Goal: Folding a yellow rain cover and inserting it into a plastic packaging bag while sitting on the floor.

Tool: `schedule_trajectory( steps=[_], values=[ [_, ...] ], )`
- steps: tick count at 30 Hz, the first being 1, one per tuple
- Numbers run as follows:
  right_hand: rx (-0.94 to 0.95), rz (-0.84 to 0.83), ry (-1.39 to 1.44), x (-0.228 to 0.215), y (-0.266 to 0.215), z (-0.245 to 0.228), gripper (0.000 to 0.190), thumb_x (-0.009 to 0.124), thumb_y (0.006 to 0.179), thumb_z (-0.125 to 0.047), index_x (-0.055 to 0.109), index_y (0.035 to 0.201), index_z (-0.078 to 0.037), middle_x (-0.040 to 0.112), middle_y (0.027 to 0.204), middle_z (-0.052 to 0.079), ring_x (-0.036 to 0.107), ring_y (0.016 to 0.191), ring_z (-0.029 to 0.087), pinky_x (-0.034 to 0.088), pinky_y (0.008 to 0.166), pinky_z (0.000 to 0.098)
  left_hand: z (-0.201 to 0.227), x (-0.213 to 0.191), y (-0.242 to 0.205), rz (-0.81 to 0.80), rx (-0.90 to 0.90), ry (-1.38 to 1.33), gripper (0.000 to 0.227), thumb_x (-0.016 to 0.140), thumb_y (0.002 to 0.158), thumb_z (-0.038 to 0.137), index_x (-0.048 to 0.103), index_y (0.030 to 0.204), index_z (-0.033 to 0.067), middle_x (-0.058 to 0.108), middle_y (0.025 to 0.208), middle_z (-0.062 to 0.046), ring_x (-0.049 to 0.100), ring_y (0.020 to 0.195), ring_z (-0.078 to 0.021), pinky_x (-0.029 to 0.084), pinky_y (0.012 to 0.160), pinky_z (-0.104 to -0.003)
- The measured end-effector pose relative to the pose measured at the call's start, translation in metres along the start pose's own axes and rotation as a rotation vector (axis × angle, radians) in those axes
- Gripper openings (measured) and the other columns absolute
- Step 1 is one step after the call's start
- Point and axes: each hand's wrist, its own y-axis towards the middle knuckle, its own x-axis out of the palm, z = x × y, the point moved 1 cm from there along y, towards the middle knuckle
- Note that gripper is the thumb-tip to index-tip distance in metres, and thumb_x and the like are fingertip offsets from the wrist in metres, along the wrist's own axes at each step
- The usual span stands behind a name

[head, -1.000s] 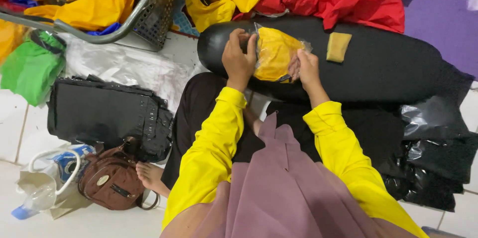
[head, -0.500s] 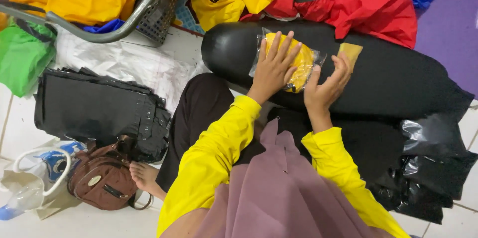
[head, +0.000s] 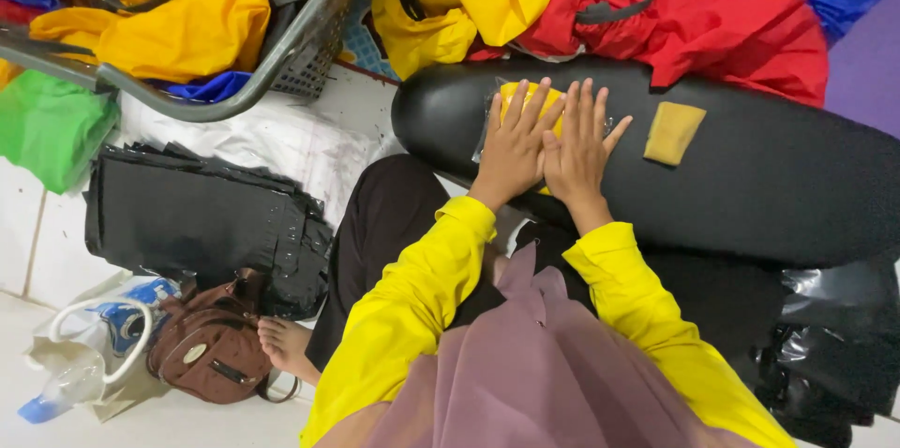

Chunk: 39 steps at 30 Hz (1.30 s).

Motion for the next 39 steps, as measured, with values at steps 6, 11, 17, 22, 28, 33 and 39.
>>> schedule_trajectory(
  steps=[6, 11, 17, 22, 28, 33, 39],
  values=[
    [-0.002, -0.023, -0.017, 0.005, 0.002, 0.003, 0.085, 0.017, 0.106, -0.065, 0.026, 0.165, -0.006, 0.023, 0.17, 0.023, 0.013, 0.156, 0.047, -0.013, 0.11, 0.0745, -0.007, 0.007, -0.002, 0.029, 0.005, 0.001, 0.057, 0.038, 0.105, 0.046, 0.038, 0.16, 0.0309, 0.032, 0.17, -0.005, 0.028, 0.16, -0.0335, 0.015, 0.13, -0.058],
    [-0.085, -0.022, -0.062, 0.0, 0.001, -0.004, 0.084, 0.011, 0.107, -0.062, 0.032, 0.162, -0.002, 0.032, 0.166, 0.025, 0.02, 0.152, 0.05, -0.009, 0.107, 0.0761, -0.021, 0.033, -0.005, 0.049, -0.036, 0.008, 0.059, 0.031, 0.106, 0.046, 0.029, 0.163, 0.0321, 0.038, 0.167, 0.003, 0.034, 0.159, -0.0235, 0.022, 0.13, -0.051],
    [-0.022, -0.072, -0.037, -0.017, -0.004, -0.022, 0.071, 0.014, 0.111, -0.049, 0.032, 0.163, -0.004, 0.035, 0.167, 0.02, 0.021, 0.154, 0.045, -0.01, 0.108, 0.0708, -0.022, 0.021, -0.01, -0.021, -0.046, -0.163, 0.059, 0.035, 0.112, 0.045, 0.022, 0.167, 0.026, 0.035, 0.171, 0.001, 0.031, 0.164, -0.0219, 0.023, 0.136, -0.05],
    [0.033, -0.061, 0.064, -0.026, -0.016, -0.01, 0.066, 0.014, 0.111, -0.045, 0.032, 0.162, -0.007, 0.039, 0.168, 0.018, 0.021, 0.156, 0.04, -0.012, 0.112, 0.0651, -0.044, -0.012, -0.022, 0.156, -0.061, -0.665, 0.056, 0.041, 0.12, 0.025, 0.016, 0.17, 0.0267, 0.02, 0.179, 0.004, 0.022, 0.171, -0.023, 0.019, 0.146, -0.045],
    [0.081, -0.059, 0.109, -0.037, -0.022, -0.009, 0.062, 0.016, 0.111, -0.044, 0.03, 0.161, -0.011, 0.041, 0.166, 0.021, 0.02, 0.155, 0.038, -0.012, 0.113, 0.0604, -0.168, -0.144, -0.127, 0.508, -0.387, 0.126, 0.031, 0.061, 0.103, 0.021, 0.065, 0.132, 0.012, 0.07, 0.132, -0.011, 0.066, 0.125, -0.0294, 0.048, 0.113, -0.045],
    [0.056, 0.014, 0.109, -0.035, -0.03, 0.001, 0.053, 0.03, 0.113, -0.034, 0.034, 0.159, -0.009, 0.049, 0.157, 0.027, 0.037, 0.147, 0.047, 0.001, 0.114, 0.0638, -0.262, -0.162, -0.324, 0.347, -0.862, 0.345, 0.041, 0.074, 0.093, 0.015, 0.065, 0.131, 0.0011, 0.058, 0.137, -0.02, 0.05, 0.128, -0.0396, 0.044, 0.108, -0.05],
    [-0.034, 0.076, 0.1, -0.031, -0.028, 0.042, 0.06, 0.058, 0.108, -0.033, 0.039, 0.156, -0.002, 0.06, 0.141, 0.028, 0.055, 0.118, 0.049, 0.038, 0.1, 0.0559, -0.272, -0.167, -0.387, 0.232, -0.656, 0.353, 0.023, 0.069, 0.092, 0.003, 0.079, 0.112, 0.0025, 0.073, 0.116, -0.016, 0.069, 0.104, -0.0352, 0.055, 0.092, -0.045]
  ],
)
